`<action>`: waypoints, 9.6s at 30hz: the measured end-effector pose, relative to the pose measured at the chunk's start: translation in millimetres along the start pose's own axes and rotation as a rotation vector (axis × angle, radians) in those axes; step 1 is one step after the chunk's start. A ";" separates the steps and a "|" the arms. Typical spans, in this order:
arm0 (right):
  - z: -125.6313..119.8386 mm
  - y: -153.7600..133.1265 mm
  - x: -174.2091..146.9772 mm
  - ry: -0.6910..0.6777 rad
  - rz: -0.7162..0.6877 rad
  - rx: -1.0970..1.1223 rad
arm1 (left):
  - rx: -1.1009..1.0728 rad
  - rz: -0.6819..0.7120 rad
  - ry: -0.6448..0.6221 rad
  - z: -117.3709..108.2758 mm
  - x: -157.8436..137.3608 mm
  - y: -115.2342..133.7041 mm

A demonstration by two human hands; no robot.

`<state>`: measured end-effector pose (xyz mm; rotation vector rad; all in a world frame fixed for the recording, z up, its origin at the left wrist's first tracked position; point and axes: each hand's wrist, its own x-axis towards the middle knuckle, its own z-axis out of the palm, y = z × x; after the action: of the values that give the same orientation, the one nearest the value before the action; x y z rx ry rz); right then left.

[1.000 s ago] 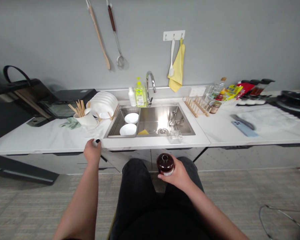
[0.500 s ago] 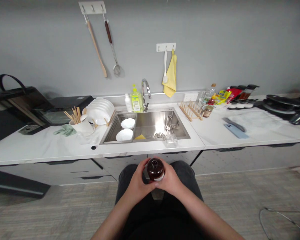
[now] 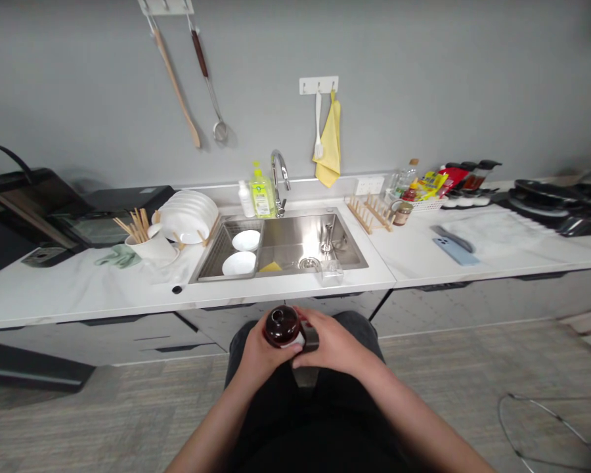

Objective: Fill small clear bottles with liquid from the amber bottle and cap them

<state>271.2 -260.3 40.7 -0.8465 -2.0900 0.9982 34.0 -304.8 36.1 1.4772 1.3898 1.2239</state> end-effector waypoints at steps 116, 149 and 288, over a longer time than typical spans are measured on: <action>-146.0 274.5 328.1 -0.194 0.193 -0.098 | 0.805 0.286 -0.245 -20.8 412.8 -101.8; -146.7 268.1 326.9 -0.244 0.262 -0.146 | 0.969 0.283 -0.272 -17.3 410.9 -99.8; -138.9 252.3 325.3 -0.239 0.285 -0.283 | 1.220 0.308 -0.215 -14.3 398.3 -77.5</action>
<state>260.4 171.3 -7.7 -1.2478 -2.3992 1.0021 -19.9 97.4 22.8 2.5952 1.8971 0.2303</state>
